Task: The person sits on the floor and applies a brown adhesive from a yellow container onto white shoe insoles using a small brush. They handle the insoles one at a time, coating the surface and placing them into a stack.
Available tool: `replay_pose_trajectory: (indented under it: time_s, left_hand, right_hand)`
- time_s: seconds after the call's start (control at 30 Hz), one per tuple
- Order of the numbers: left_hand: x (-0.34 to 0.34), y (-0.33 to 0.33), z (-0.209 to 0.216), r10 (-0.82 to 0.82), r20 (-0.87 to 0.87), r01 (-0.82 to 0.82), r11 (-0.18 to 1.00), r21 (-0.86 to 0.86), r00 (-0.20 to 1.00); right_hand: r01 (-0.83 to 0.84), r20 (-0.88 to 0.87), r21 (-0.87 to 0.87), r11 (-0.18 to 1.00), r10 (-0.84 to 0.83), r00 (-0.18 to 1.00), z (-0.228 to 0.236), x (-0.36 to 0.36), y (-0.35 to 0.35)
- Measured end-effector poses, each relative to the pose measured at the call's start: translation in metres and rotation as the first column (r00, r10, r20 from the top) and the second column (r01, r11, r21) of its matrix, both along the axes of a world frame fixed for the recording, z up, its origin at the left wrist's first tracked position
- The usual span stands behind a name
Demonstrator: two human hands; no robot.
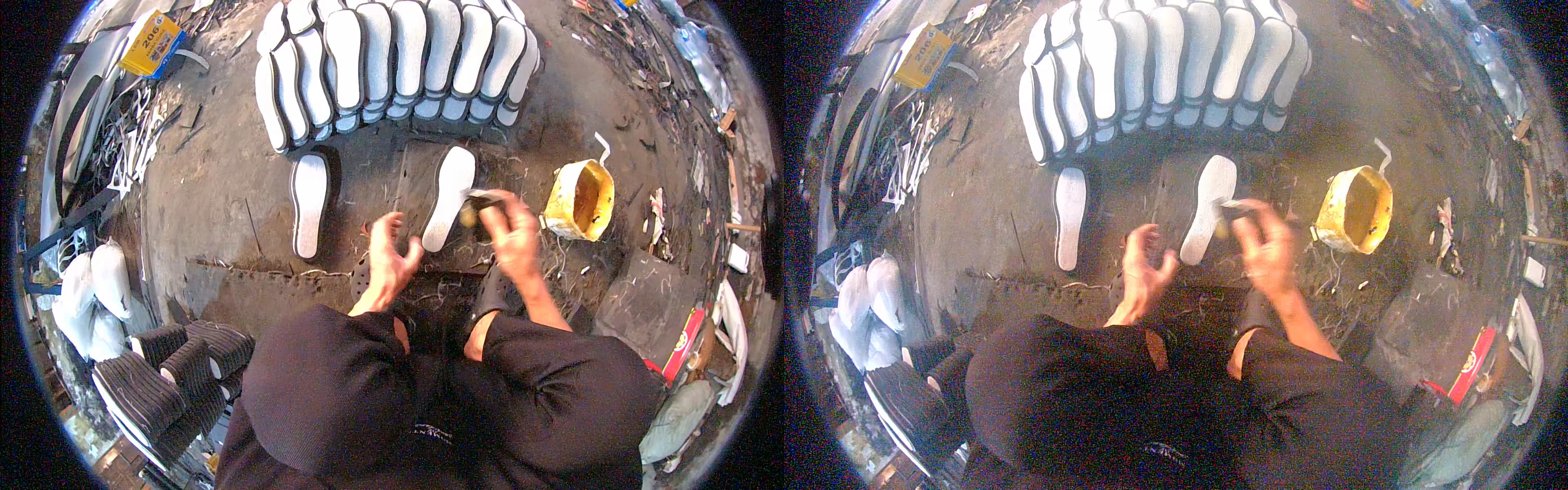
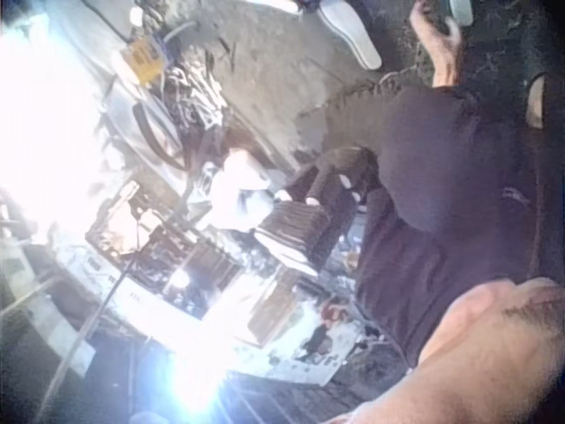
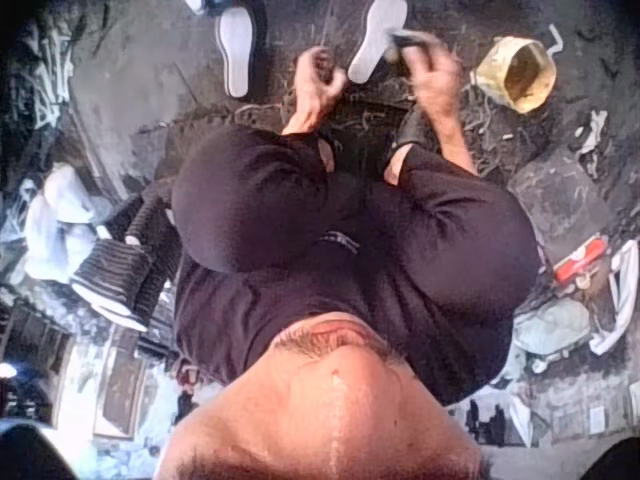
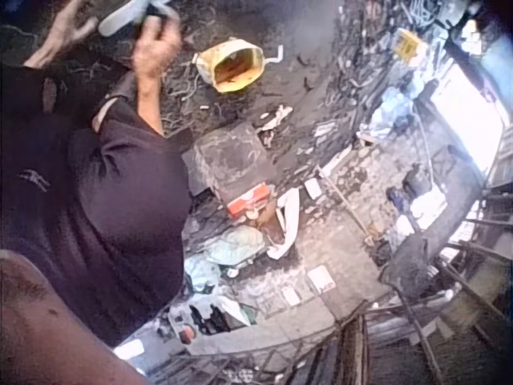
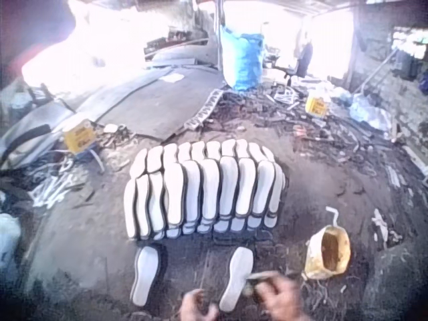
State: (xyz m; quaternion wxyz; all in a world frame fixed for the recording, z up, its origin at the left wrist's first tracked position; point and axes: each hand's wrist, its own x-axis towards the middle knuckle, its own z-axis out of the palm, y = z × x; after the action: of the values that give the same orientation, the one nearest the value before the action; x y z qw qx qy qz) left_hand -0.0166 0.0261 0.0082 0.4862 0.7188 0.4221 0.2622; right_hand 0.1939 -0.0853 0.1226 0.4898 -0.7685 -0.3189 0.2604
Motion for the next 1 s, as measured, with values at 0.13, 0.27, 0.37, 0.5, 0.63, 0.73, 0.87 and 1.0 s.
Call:
replay_pose_trajectory:
  time_s: [0.13, 0.27, 0.37, 0.5, 0.63, 0.73, 0.87, 1.0]
  left_hand:
    - [0.019, -0.019, 0.008, -0.287, -0.235, 0.324, 0.936, 0.135, 0.929]
    - [0.015, -0.020, 0.004, -0.256, -0.125, 0.274, 0.950, 0.150, 0.959]
    - [-0.006, -0.003, 0.010, -0.181, -0.070, 0.193, 0.947, 0.257, 0.981]
    - [-0.019, 0.086, 0.015, 0.115, 0.174, -0.189, 0.844, 0.503, 0.978]
    - [0.022, 0.191, 0.050, 0.352, 0.055, -0.340, 0.834, 0.435, 0.934]
    - [0.031, 0.247, 0.041, 0.377, 0.029, -0.353, 0.835, 0.423, 0.926]
    - [0.027, 0.241, 0.020, 0.327, 0.131, -0.352, 0.864, 0.360, 0.936]
    - [-0.016, 0.174, 0.015, 0.304, 0.002, -0.259, 0.808, 0.529, 0.953]
  right_hand:
    - [0.365, 0.468, 0.053, 0.929, -0.346, 0.813, 0.019, 0.099, -0.055]
    - [0.520, 0.877, -0.370, 0.770, 0.105, 0.469, 0.003, 0.141, -0.134]
    - [0.409, 0.820, -0.487, 0.772, 0.242, 0.518, -0.001, 0.101, -0.164]
    - [0.353, 0.695, -0.417, 0.838, 0.044, 0.717, 0.039, 0.063, -0.135]
    - [0.360, 0.712, -0.394, 0.845, 0.032, 0.702, 0.056, 0.050, -0.114]
    - [0.324, 0.673, -0.390, 0.862, 0.027, 0.739, 0.054, 0.045, -0.096]
    - [0.346, 0.657, -0.408, 0.845, 0.009, 0.754, 0.048, 0.049, -0.096]
    - [0.418, 0.674, -0.376, 0.827, -0.065, 0.736, 0.051, 0.077, -0.111]
